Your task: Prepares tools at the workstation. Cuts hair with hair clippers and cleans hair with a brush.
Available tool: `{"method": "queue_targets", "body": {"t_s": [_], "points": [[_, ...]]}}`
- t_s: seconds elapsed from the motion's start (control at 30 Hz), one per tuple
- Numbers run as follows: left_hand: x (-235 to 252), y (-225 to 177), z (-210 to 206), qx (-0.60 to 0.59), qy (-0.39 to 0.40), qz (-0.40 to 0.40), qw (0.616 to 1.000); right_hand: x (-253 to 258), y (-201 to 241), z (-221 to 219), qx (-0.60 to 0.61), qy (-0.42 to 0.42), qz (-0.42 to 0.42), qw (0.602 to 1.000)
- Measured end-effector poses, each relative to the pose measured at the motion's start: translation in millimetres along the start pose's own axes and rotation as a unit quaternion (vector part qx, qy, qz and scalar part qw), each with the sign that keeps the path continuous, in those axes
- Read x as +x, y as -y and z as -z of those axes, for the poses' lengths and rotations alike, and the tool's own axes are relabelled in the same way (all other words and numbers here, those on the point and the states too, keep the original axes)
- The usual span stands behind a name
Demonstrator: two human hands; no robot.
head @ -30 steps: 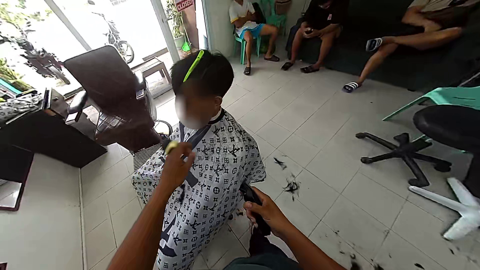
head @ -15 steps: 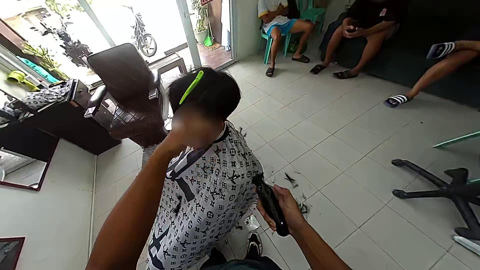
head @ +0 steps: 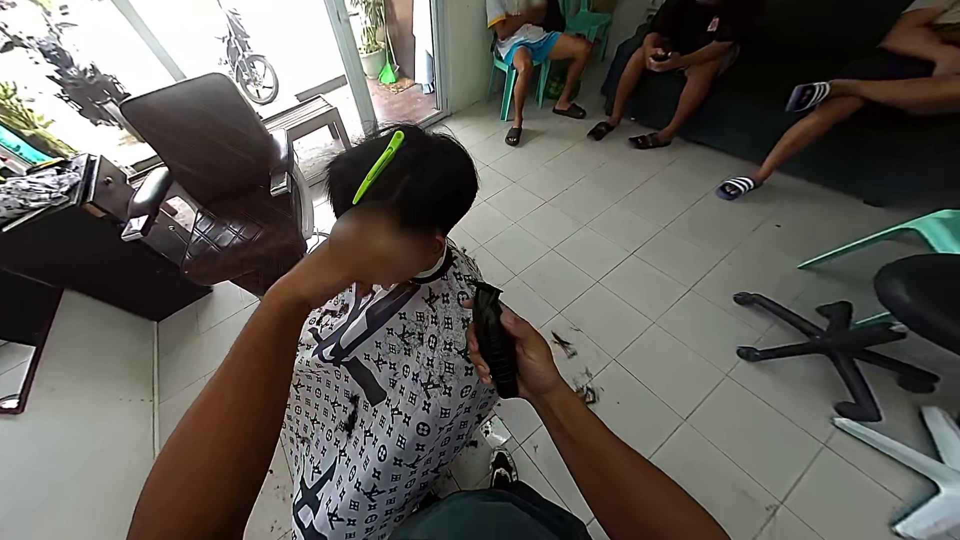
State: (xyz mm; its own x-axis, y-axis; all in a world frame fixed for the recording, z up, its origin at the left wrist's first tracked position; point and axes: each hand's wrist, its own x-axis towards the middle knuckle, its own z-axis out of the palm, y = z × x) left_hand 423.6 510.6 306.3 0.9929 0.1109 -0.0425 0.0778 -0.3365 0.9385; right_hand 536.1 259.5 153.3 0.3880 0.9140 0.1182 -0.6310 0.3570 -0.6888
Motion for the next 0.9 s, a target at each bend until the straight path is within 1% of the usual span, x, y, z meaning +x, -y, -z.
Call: {"method": "queue_targets", "body": {"t_s": [0.07, 0.1, 0.13, 0.17, 0.2, 0.27, 0.3, 0.4, 0.53, 0.67, 0.9], "points": [[0, -4, 11, 0.002, -0.135, -0.077, 0.988, 9, -4, -9, -0.079, -0.009, 0.027, 0.996], [3, -4, 18, 0.046, -0.211, -0.094, 0.972, 15, -5, -15, -0.129, -0.016, 0.035, 0.991], [6, -2, 24, 0.105, -0.273, -0.09, 0.952, 22, -4, -23, -0.178, -0.02, 0.036, 0.983], [8, 1, 32, 0.164, -0.309, -0.074, 0.934, 30, -3, -32, -0.221, -0.025, 0.03, 0.975], [10, 6, 39, 0.214, -0.321, -0.056, 0.921, 39, -3, -42, -0.258, -0.029, 0.019, 0.966], [13, 19, 47, 0.285, -0.32, -0.025, 0.903, 57, -7, -56, -0.331, -0.034, 0.006, 0.943], [14, 24, 48, 0.298, -0.314, -0.012, 0.901, 67, -10, -61, -0.365, -0.04, 0.005, 0.93], [16, 30, 46, 0.309, -0.291, 0.016, 0.906, 89, -23, -72, -0.419, -0.084, 0.025, 0.904], [19, 35, 44, 0.289, -0.295, 0.044, 0.91, 106, -33, -78, -0.446, -0.153, 0.04, 0.881], [19, 40, 45, 0.281, -0.297, 0.042, 0.911, 115, -38, -78, -0.432, -0.18, 0.062, 0.882], [19, 49, 51, 0.292, -0.306, 0.031, 0.906, 121, -46, -78, -0.421, -0.187, 0.068, 0.885]]}}
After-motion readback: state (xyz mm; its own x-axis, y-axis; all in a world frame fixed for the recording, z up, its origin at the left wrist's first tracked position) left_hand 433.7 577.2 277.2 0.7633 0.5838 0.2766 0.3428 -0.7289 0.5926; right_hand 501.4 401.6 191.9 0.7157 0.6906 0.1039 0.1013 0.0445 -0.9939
